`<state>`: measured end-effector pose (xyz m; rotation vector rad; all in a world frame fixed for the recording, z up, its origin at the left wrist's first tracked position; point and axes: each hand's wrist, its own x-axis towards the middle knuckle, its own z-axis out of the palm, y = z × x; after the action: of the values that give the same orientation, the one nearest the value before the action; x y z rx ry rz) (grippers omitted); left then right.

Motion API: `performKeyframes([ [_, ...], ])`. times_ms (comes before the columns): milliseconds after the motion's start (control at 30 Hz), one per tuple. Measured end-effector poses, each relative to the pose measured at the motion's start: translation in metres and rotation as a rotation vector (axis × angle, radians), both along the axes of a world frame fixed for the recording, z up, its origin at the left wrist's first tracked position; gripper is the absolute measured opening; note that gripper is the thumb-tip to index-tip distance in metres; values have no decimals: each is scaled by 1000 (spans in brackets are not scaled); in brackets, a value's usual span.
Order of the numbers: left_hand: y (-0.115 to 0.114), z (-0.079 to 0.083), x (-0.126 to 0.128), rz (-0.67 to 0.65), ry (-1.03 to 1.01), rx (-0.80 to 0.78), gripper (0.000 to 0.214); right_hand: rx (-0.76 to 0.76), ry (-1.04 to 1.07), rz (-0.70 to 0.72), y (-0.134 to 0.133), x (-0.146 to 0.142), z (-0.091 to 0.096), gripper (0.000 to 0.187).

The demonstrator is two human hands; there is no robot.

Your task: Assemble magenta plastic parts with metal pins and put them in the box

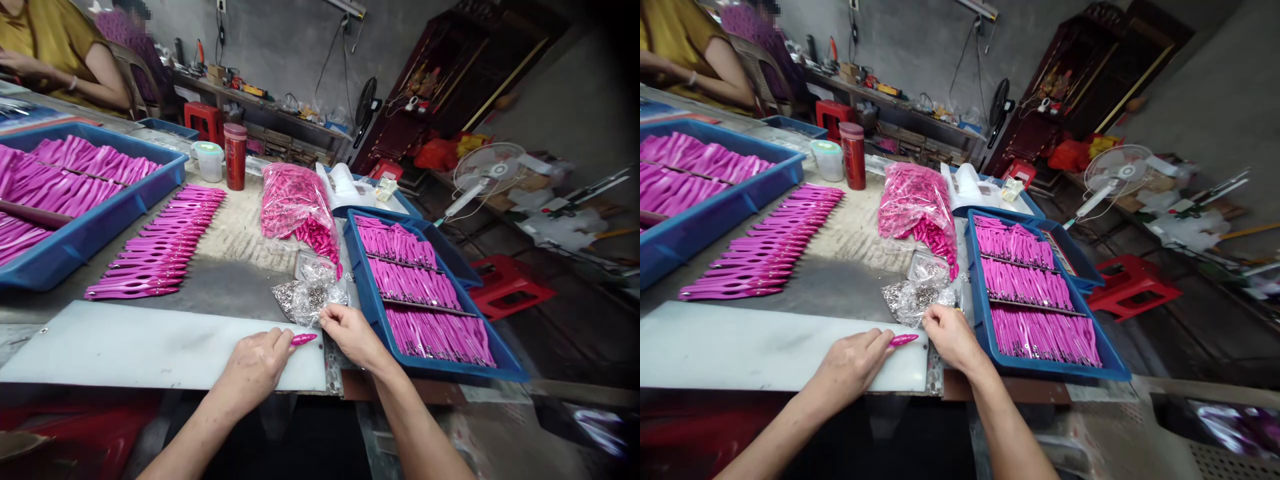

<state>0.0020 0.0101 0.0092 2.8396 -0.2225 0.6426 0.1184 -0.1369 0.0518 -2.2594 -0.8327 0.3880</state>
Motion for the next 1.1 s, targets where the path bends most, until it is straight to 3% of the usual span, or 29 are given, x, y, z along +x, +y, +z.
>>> performKeyframes([
  [133,0,-1,0,-6,4,17,14,54,81,-41,-5,2,-5,18],
  [233,1,-3,0,-5,-1,16,14,39,14,-87,-1,8,-1,19],
  [400,1,-2,1,0,5,12,15,-151,-208,-155,13,15,5,20],
  [567,0,-1,0,-5,25,3,15,-252,-269,-157,20,17,3,21],
  [900,0,-2,2,-7,5,-27,16,-69,-148,-97,2,4,6,22],
  [1100,0,-1,1,26,2,2,17,-141,-110,-40,-6,-19,-3,21],
])
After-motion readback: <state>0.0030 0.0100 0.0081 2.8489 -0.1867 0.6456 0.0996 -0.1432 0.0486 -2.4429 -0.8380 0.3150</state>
